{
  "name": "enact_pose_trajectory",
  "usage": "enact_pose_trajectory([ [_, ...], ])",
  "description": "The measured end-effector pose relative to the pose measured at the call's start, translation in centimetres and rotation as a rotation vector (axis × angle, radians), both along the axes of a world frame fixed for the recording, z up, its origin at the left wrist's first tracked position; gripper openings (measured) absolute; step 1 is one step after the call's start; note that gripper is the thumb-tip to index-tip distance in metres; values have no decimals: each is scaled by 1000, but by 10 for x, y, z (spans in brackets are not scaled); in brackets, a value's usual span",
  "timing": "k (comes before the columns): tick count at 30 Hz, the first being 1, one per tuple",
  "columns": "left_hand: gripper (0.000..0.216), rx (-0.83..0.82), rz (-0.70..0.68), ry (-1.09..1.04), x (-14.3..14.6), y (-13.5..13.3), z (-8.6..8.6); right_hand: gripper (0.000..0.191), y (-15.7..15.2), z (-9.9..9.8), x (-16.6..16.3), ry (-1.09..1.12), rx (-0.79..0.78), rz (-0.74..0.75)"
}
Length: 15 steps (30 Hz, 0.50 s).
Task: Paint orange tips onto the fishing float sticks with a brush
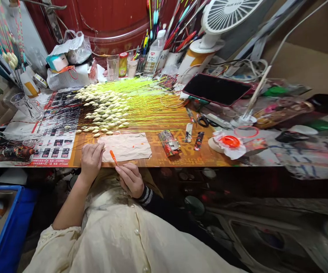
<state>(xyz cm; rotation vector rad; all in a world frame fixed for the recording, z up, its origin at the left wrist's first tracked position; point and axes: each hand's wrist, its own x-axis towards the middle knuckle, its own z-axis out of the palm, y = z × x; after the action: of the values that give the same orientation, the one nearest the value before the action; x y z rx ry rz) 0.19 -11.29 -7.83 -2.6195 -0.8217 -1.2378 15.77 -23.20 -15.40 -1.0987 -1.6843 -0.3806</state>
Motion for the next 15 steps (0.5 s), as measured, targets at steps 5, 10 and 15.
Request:
enact_pose_trajectory([
  [5, 28, 56, -43, 7, 7, -13, 20, 59, -3, -5, 4, -12, -6, 26],
  [10, 32, 209, 107, 118, -23, -30, 57, 60, -9, -9, 7, -35, 28, 46],
  [15, 34, 341, 348, 238, -107, -32, 99, 60, -8, -10, 4, -35, 108, 26],
])
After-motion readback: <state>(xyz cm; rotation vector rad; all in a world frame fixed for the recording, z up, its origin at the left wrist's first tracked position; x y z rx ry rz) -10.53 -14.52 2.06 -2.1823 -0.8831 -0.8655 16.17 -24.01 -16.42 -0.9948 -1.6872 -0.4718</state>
